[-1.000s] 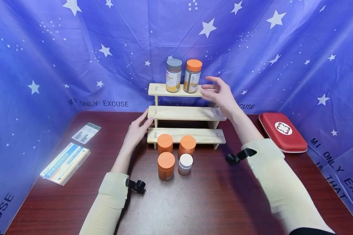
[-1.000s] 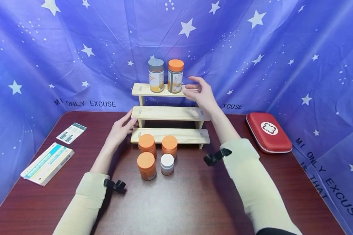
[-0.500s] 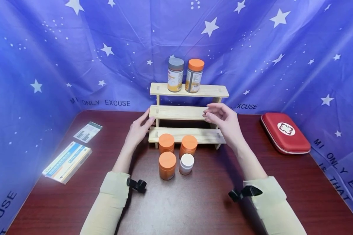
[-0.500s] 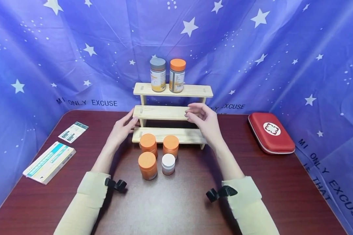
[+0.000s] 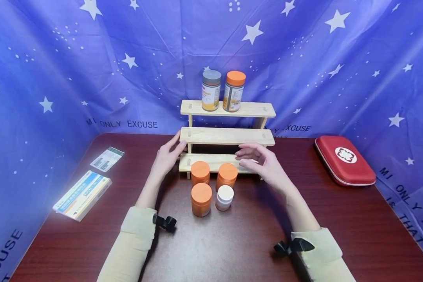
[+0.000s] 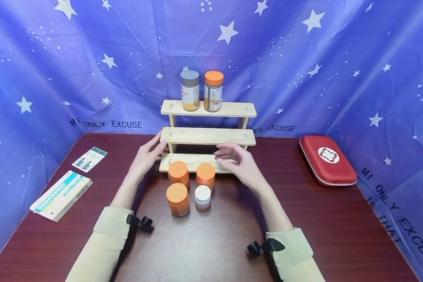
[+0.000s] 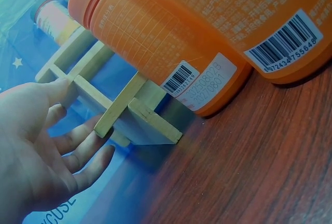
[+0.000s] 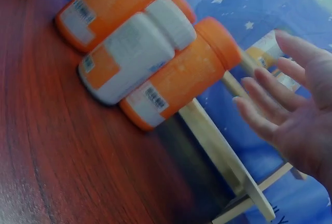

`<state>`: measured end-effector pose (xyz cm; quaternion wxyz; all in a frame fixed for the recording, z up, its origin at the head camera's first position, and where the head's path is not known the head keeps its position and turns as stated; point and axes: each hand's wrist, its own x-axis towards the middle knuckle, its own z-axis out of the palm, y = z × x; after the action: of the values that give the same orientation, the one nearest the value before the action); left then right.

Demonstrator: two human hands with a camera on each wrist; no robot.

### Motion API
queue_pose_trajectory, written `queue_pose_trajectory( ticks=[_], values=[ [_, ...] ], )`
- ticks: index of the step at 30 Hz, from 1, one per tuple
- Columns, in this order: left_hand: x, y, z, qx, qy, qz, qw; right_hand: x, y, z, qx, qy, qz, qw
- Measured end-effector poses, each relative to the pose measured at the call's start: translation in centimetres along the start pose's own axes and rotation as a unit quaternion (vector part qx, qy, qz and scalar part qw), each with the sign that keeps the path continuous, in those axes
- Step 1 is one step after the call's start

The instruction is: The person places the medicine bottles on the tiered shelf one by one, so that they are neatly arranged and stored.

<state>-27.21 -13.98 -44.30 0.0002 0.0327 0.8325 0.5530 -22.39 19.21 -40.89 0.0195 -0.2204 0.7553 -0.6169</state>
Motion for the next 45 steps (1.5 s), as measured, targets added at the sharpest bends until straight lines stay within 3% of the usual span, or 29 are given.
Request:
queue_pose_trajectory(
  ticks=[4,16,28,45],
  values=[
    [0.0,0.0,-0.1,0.001,0.002,-0.006,1.0,-0.1,0.5,0.0,-0.026,-0.054,0.012,0.9981],
    [0.1,0.0,0.0,0.0,-0.002,-0.006,1.0,-0.4,0.9,-0.1,-0.048,-0.127,0.047,0.9897],
    [0.1,0.0,0.0,-0.006,-0.004,-0.003,1.0,-0.5,1.3,0.9,-0.044,-0.148,0.062,0.9861],
    [0.1,-0.1,0.0,0.001,-0.004,-0.014,0.9999,-0.5,1.8,1.5,-0.075,-0.138,0.057,0.9859]
  ],
)
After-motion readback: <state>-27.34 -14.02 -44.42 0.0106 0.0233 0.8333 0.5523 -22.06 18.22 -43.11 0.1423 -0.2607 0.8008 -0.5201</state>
